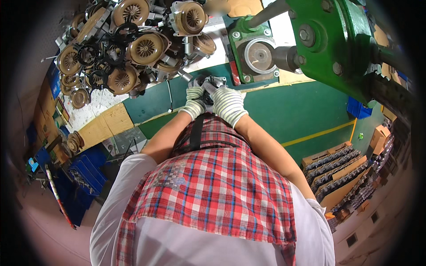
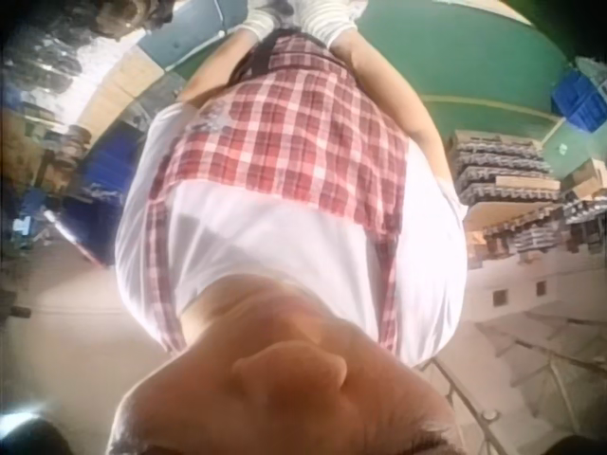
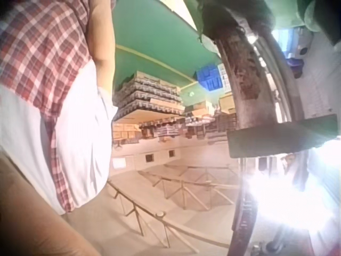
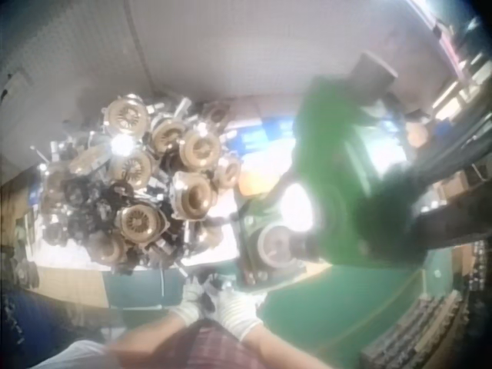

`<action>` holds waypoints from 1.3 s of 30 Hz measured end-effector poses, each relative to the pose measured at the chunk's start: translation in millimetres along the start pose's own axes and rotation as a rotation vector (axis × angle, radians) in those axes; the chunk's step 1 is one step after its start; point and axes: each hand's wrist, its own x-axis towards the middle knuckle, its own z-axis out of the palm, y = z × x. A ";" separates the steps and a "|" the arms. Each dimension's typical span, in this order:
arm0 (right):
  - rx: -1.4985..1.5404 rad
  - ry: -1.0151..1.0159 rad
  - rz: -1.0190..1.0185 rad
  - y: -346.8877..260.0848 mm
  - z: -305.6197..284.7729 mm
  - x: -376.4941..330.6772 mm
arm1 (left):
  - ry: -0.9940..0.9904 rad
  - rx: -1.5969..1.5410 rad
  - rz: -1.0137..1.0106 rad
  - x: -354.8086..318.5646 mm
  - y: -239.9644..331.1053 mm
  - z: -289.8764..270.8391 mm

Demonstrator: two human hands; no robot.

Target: The person retrieves black plastic components from a cardboard box and places them on a workbench. They then use a green press machine to attach these components to metallic fan-like parts, repeating the process for several units.

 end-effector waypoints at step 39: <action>-0.831 0.885 0.206 84.1 -394.3 -330.0 | 0.334 -0.712 0.500 166.9 160.3 24.7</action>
